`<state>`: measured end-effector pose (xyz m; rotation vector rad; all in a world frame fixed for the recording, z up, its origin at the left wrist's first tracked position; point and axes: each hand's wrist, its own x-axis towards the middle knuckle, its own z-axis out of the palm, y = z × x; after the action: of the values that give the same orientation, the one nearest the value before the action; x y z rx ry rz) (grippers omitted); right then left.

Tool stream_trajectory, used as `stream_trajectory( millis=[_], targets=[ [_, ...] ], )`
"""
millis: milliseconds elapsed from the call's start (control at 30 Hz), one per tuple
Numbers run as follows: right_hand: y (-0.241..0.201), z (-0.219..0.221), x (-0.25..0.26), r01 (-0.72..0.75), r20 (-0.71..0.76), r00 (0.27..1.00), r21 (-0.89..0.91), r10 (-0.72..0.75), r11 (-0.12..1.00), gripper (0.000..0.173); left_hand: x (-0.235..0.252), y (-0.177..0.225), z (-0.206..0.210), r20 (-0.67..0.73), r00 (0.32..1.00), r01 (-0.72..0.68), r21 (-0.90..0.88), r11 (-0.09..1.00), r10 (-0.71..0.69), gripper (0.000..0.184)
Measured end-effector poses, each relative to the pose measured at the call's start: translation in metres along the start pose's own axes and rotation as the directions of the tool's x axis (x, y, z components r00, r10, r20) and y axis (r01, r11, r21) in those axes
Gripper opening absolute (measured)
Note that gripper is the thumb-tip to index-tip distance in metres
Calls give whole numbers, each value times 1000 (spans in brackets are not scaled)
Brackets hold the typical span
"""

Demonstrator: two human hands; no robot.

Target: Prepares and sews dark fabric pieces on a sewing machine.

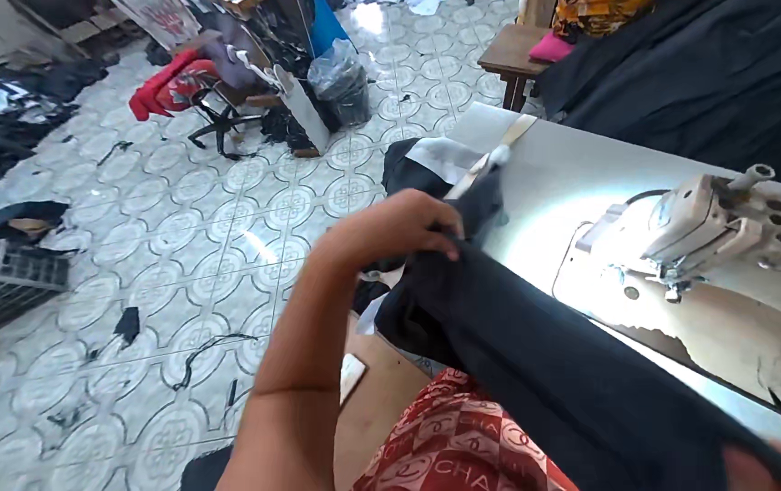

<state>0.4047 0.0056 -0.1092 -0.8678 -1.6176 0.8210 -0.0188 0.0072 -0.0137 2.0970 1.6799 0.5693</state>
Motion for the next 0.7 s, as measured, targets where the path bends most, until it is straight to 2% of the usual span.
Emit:
stream_trajectory(
  millis=[67, 100, 167, 233, 333, 400, 433, 567, 600, 633, 700],
  targets=[
    [32, 41, 15, -273, -21, 961, 67, 275, 960, 13, -26, 11, -20, -66, 988, 151, 152, 977, -143, 9],
    [50, 60, 22, -328, -25, 944, 60, 330, 943, 13, -27, 14, -17, -129, 974, 213, 258, 942, -185, 9],
    [78, 85, 38, -368, 15, 929, -87, 371, 926, 18, -14, 17, 12, -246, 945, 302, 396, 867, -217, 19],
    [96, 100, 55, -370, 53, 923, -152, 382, 916, 16, 5, 26, 62, -260, 959, 205, 365, 908, -112, 26],
    [105, 107, 69, -350, 116, 915, -251, 387, 903, 18, 24, 50, 160, -148, 988, -33, 83, 996, 45, 22],
    [99, 104, 66, -328, 91, 924, -313, 372, 891, 22, 32, 47, 207, -105, 993, -57, -20, 998, 55, 25],
    [96, 99, 59, -297, 75, 937, -337, 340, 893, 28, 35, 43, 220, -120, 991, -57, -22, 998, 54, 26],
    [74, 84, 19, -148, 109, 967, -490, 228, 859, 78, 39, 30, 229, -212, 973, -101, -20, 995, 95, 18],
    [71, 86, 10, -112, 135, 966, -545, 219, 831, 80, 40, 30, 229, -208, 972, -112, -18, 994, 106, 16],
    [70, 88, 2, -77, 156, 966, -588, 206, 805, 74, 42, 29, 229, -202, 972, -126, -14, 992, 120, 15],
    [74, 90, -5, -49, 145, 973, -628, 178, 776, 48, 43, 28, 231, -188, 970, -158, 6, 987, 156, 16]
  ],
)
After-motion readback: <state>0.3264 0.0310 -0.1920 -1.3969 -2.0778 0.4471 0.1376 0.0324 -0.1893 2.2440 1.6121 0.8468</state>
